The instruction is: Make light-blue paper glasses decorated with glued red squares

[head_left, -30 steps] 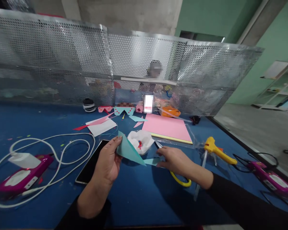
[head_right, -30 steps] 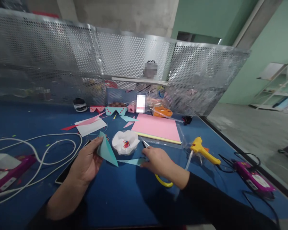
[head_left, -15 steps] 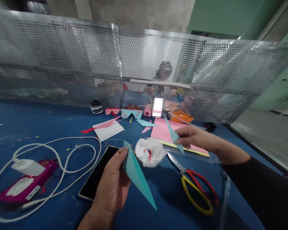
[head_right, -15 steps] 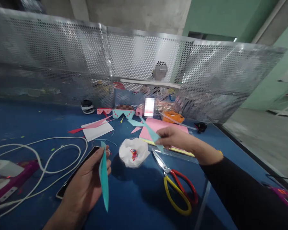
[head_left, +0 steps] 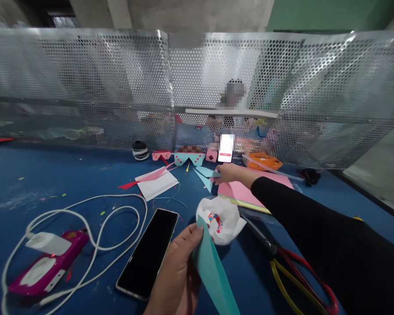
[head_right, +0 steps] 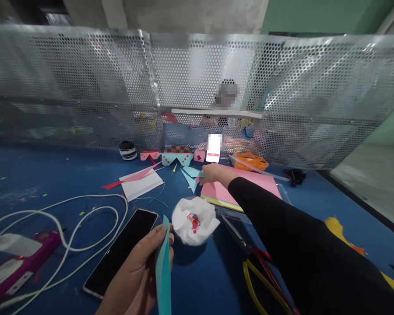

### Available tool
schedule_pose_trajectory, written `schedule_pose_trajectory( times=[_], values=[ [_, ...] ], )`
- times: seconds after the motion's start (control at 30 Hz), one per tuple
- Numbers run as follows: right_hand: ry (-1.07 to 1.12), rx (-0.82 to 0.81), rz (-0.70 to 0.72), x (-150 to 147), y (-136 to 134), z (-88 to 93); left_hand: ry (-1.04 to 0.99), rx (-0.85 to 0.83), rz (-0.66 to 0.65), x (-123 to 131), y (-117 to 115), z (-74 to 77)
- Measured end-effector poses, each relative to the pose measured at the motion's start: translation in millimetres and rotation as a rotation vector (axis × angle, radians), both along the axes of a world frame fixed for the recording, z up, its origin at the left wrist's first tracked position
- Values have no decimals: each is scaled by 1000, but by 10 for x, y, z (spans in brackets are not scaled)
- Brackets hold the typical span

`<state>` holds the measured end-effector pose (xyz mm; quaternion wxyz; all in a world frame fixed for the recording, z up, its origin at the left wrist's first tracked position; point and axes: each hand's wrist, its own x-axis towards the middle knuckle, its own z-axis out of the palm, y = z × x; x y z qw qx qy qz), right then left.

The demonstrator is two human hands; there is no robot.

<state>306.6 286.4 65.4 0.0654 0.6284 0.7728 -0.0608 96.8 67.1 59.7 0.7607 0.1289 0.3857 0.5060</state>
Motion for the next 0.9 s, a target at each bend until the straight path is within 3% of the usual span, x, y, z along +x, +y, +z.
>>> schedule_pose_trajectory(
  times=[0.23, 0.37, 0.63, 0.77, 0.9],
  values=[
    [-69, 44, 75, -168, -102, -167, 0, 10, -61, 11, -36, -34],
    [-28, 70, 123, -232, -111, -104, -3, 2, -62, 14, -22, -18],
    [40, 50, 75, -189, -253, 8, 57, -31, -39, 37, -24, 32],
    [181, 170, 48, -136, -519, 206, 130, 41, 25, 36, -44, 76],
    [370, 258, 21, 39, -1026, 547, 229, 182, 114, 50, 2, 54]
  ],
)
